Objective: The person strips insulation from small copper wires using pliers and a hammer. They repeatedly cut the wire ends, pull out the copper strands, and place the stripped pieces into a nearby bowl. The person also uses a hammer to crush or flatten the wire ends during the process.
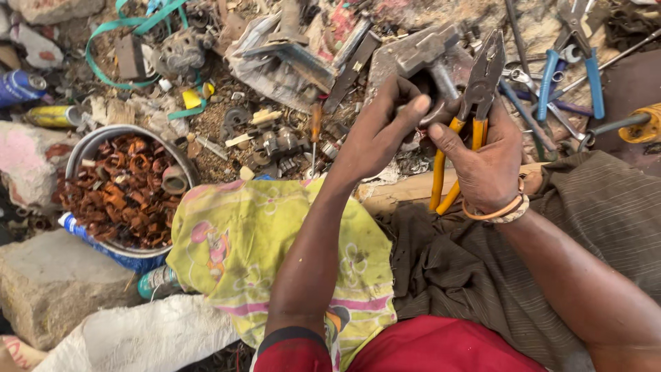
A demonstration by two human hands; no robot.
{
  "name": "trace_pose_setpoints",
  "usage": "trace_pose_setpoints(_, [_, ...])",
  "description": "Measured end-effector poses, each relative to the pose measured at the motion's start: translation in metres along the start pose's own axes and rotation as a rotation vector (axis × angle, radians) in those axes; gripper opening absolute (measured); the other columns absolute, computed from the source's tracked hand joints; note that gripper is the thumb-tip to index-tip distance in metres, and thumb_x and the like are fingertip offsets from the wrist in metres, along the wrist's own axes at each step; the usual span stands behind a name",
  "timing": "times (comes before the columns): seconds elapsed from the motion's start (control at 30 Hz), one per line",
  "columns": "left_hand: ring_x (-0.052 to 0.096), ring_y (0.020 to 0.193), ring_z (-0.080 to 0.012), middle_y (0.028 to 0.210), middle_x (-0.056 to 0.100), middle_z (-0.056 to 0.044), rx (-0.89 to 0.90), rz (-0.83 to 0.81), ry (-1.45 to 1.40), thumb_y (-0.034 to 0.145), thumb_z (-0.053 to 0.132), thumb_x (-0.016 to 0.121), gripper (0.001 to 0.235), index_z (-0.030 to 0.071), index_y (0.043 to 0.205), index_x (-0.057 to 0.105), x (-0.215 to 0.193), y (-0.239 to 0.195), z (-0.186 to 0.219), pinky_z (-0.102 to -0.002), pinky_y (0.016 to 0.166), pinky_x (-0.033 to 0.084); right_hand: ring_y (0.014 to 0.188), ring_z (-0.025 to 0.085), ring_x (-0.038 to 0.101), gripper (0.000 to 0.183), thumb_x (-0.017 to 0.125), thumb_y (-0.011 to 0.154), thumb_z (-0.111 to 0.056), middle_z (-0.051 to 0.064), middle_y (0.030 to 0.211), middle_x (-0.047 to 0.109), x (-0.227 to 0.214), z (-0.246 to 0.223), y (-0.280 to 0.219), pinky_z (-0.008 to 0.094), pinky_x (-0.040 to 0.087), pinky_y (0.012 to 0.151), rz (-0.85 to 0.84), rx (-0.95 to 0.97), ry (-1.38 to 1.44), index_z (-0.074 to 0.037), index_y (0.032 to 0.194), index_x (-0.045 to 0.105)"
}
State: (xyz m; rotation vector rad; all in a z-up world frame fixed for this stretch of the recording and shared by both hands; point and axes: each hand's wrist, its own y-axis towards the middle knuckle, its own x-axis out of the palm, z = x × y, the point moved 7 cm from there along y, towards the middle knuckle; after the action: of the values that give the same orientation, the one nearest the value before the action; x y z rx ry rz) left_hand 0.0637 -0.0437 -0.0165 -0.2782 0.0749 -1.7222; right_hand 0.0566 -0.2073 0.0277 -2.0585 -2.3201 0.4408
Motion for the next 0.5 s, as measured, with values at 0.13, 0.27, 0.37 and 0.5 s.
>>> trace_pose_setpoints(0.13, [0.066,0.082,-0.0138,0.090,0.067,-0.005,-0.066,-0.123,0.093,0.099,0.049,0.052,0.046,0.009,0.121,0.062,0.005,0.000,0.000,-0.033,0.070,0.055,0.093,0.014,0.073,0.033,0.081,0.095,-0.014,0.007,0.102,0.073,-0.010,-0.001,0.005,0.031,0.065,0.082,0.029,0.056,-0.072,-0.003,0.117,0.059])
trace_pose_setpoints(0.27, [0.069,0.105,-0.0215,0.116,0.070,-0.008,0.289,-0.191,0.238,0.100,0.041,0.067,0.042,0.008,0.124,0.065,0.003,-0.005,0.024,-0.040,0.094,0.058,0.095,0.015,0.072,0.034,0.081,0.096,-0.010,0.008,0.106,0.071,-0.016,-0.002,0.005,0.032,0.064,0.083,0.032,0.042,0.089,-0.003,0.119,0.057])
trace_pose_setpoints(0.37, [0.070,0.113,-0.0236,0.122,0.069,-0.008,0.341,-0.171,0.321,0.099,0.038,0.067,0.037,0.009,0.121,0.069,0.004,-0.008,0.027,-0.043,0.101,0.058,0.097,0.015,0.071,0.035,0.081,0.098,-0.007,0.009,0.108,0.070,-0.018,-0.004,0.003,0.031,0.063,0.087,0.029,0.005,0.074,-0.002,0.121,0.056])
trace_pose_setpoints(0.5, [0.073,0.111,-0.0210,0.127,0.067,-0.008,0.329,-0.142,0.298,0.097,0.028,0.073,0.026,0.009,0.115,0.072,0.005,-0.007,0.031,-0.037,0.095,0.062,0.101,0.016,0.070,0.033,0.080,0.100,-0.003,0.011,0.110,0.071,-0.018,-0.005,0.001,0.031,0.061,0.090,0.011,-0.029,-0.001,-0.001,0.122,0.056])
